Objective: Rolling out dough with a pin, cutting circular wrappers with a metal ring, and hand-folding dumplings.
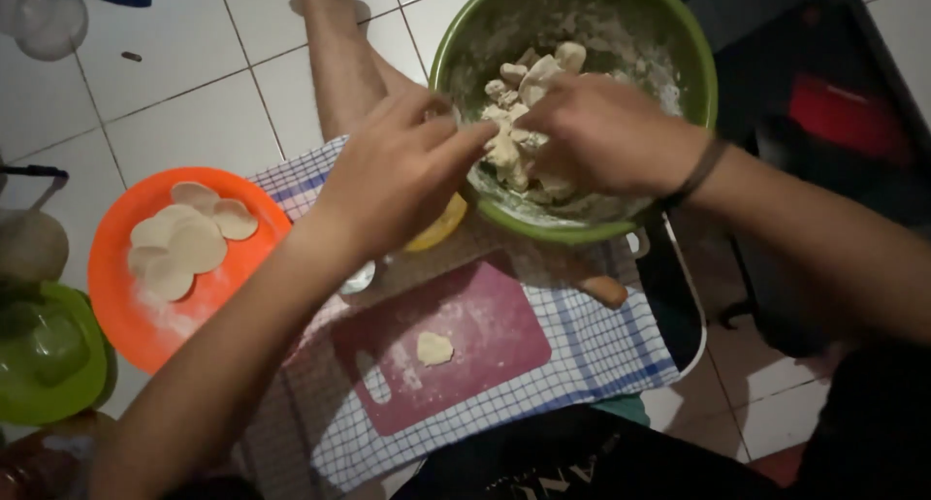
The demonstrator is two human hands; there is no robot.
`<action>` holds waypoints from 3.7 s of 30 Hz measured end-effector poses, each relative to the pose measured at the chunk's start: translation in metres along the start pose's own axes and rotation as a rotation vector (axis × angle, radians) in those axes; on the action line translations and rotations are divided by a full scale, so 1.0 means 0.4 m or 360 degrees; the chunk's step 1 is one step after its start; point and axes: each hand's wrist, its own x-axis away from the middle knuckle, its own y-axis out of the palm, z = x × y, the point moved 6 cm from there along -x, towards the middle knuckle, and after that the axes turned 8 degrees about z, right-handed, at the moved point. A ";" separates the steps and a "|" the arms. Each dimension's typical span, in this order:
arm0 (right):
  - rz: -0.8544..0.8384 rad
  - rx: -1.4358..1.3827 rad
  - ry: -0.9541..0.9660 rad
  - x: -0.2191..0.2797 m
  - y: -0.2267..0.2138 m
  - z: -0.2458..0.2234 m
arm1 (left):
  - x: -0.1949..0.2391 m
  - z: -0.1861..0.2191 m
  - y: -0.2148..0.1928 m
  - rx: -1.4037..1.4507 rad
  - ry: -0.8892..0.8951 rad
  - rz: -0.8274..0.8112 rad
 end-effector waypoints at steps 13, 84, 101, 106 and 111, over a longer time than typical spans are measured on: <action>-0.0104 -0.0241 0.0018 -0.041 0.078 -0.020 | -0.033 -0.071 0.058 0.0484 -0.0077 -0.0010; 0.0482 -0.0982 0.0399 0.098 -0.114 0.054 | -0.103 -0.035 0.148 0.1164 -0.0532 -0.0022; 0.0658 -0.0629 0.0121 0.101 -0.116 0.017 | -0.109 -0.036 0.168 0.1222 -0.0545 -0.0247; 0.0612 -0.0731 0.0108 0.109 -0.102 0.017 | -0.110 -0.010 0.153 0.1120 -0.0430 -0.0249; 0.0597 -0.0629 0.0058 0.112 -0.090 0.017 | -0.089 -0.006 0.171 0.0954 -0.0332 -0.0192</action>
